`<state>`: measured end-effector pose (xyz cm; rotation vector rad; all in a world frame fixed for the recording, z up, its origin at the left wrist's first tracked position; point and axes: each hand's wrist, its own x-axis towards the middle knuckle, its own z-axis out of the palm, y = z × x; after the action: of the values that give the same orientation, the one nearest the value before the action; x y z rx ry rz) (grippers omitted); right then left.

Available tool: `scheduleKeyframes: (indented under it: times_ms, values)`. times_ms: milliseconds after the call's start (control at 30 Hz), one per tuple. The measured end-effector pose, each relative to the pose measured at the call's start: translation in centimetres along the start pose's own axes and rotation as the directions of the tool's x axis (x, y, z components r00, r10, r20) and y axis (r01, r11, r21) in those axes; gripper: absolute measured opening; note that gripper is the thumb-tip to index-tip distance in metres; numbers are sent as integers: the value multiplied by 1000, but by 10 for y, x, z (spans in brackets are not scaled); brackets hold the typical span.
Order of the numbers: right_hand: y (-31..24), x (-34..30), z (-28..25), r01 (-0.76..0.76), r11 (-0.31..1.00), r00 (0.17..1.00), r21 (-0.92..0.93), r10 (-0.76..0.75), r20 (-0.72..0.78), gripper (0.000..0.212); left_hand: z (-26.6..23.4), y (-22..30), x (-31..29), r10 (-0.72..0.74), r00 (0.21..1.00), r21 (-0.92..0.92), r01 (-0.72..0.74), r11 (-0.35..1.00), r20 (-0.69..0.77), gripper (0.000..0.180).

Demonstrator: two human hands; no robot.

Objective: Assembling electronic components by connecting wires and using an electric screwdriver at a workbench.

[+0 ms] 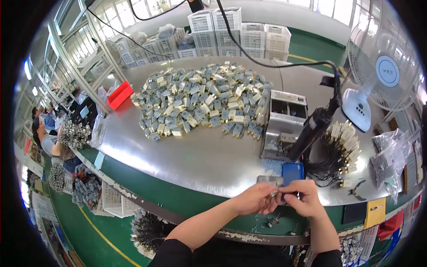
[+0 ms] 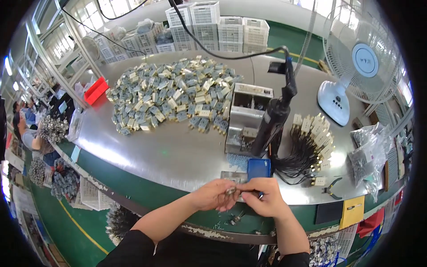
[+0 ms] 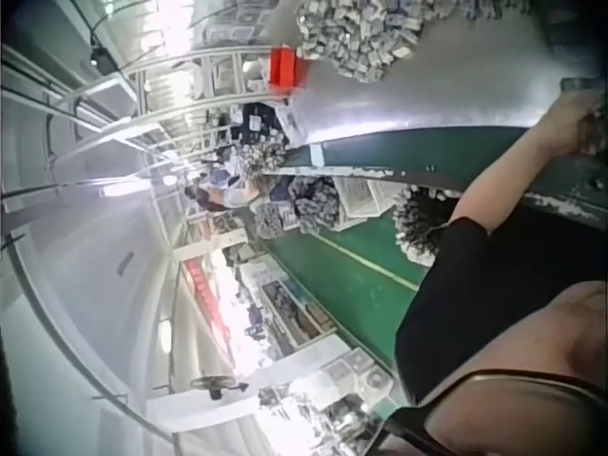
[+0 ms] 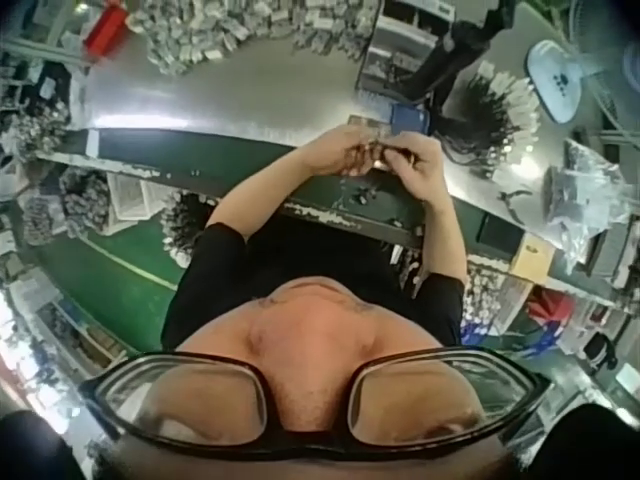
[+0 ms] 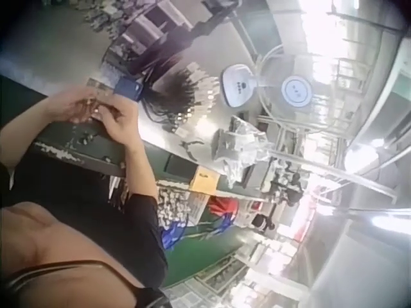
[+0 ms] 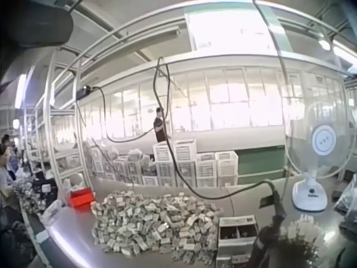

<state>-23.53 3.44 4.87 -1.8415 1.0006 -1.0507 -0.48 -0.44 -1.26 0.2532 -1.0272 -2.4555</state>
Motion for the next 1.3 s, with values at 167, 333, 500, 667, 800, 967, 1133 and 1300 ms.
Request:
scheduleKeyframes:
  times_ms: [167,333,500,667,800,967,1133,1300]
  values:
    - [-16,1,1,1,1000,1000,-8,0,22,20,5,0,-8,-95,988,-99,83,992,-122,32]
    - [-16,-8,10,-16,1000,999,3,16,-29,27,28,9,-9,100,960,349,-3,937,-261,23]
    - [1,5,8,72,994,997,-85,-71,13,32,31,22,-4,483,847,901,-13,433,-220,11]
    - [-4,17,-8,81,988,993,-132,-69,92,34,11,16,-3,402,891,601,-207,772,-209,17]
    - [-1,16,-16,64,994,991,-85,-54,123,35,12,4,6,395,902,453,-283,845,-172,17]
    - [-3,12,-13,79,992,993,-102,-69,98,35,21,4,3,187,961,370,-101,923,-204,20]
    - [-1,10,-14,20,1000,976,-8,-18,216,35,17,18,-6,-36,996,277,57,959,-79,24]
    - [7,8,-1,21,1000,991,10,-22,130,39,18,10,2,181,957,433,-66,899,-229,23]
